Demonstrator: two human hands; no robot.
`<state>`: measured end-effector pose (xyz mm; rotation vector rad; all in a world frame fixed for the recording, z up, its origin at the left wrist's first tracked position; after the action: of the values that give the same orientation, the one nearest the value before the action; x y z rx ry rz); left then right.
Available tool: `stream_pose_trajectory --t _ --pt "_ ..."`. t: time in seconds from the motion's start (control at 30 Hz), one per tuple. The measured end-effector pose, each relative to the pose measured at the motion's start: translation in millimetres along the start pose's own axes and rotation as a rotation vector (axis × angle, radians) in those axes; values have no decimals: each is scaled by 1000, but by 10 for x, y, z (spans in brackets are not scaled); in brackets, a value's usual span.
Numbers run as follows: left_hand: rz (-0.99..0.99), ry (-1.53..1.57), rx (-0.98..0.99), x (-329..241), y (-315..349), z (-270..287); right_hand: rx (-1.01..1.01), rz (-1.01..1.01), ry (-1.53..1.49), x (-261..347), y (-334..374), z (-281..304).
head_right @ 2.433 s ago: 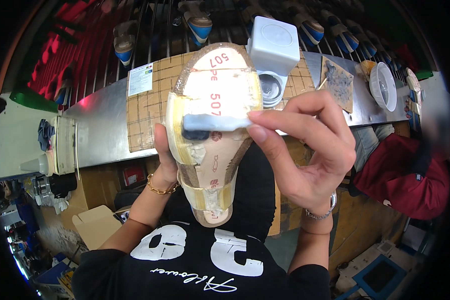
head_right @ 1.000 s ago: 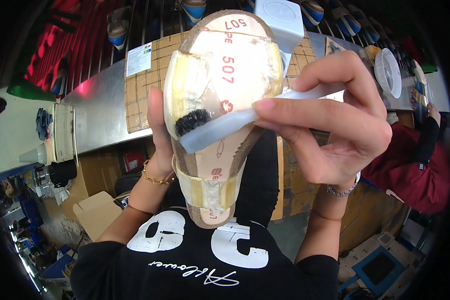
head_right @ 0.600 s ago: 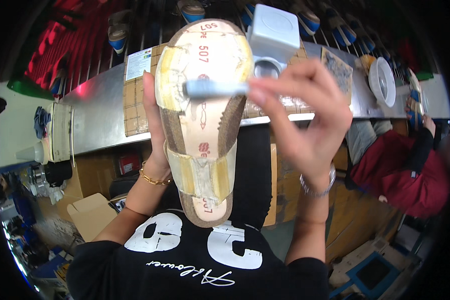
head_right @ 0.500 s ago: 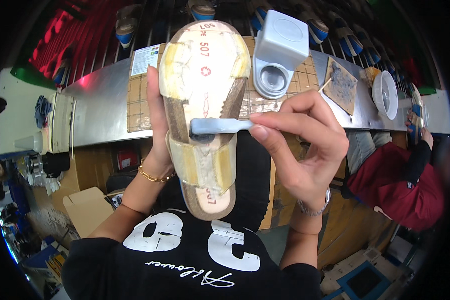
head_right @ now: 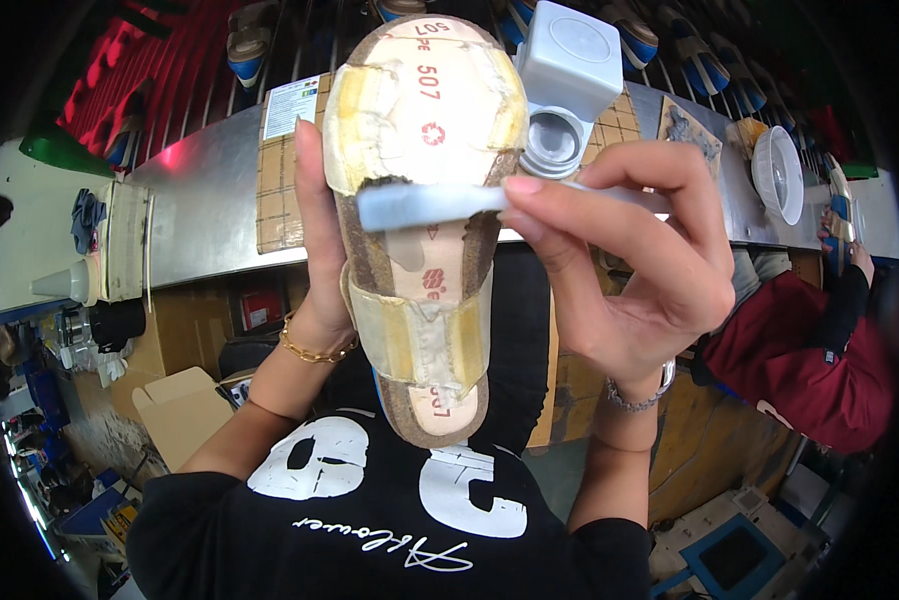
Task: The person holds a shoe with a taped sole and repeatedly dips a brush into a container of white paint, then applies the paint to the sole. The shoe is rotated to cover different areas of the sole with paint.
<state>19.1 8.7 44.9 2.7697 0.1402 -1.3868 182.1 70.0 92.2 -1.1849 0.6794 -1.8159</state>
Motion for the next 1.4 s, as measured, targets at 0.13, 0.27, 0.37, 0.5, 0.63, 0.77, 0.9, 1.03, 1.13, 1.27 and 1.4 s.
stream_pose_trajectory --t 0.13,0.27,0.37,0.5,0.63,0.77,0.9,1.03,1.13,1.27,1.4 --pt "13 15 11 -3 -2 4 113 -31 -56 -6 -9 46" --pt "1 134 -24 -4 7 -21 191 -44 -78 -2 -17 79" --pt "22 121 -19 -7 9 20 256 -70 -89 10 -16 110" --pt "8 162 -10 -8 -1 84 328 -162 -93 65 -47 135" --pt "-13 332 6 17 -9 116 309 -119 -66 90 -34 118" --pt "-29 169 -7 -13 -4 102 303 -123 -78 65 6 105" --pt "-30 582 138 79 5 145 270 -116 -75 75 35 135" --pt "-23 113 25 18 23 98 272 -114 -93 76 89 159" --pt "-19 -35 -122 -16 66 78 279 -152 -187 85 155 111" --pt "-45 79 -96 -12 10 51 260 -123 -177 159 181 164" --pt "-54 663 162 65 -23 150 463 -196 -404 62 85 223"
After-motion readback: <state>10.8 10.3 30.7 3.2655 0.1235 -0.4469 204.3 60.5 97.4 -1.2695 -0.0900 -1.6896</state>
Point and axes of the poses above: each hand's wrist, its own y-axis away from the middle knuckle, its own z-axis out of the back of the hand, x = y × z, the point moved 2 cm from there along -y, towards the middle knuckle, and after that the axes turned 2 degrees about -x, right-handed, at the moved point
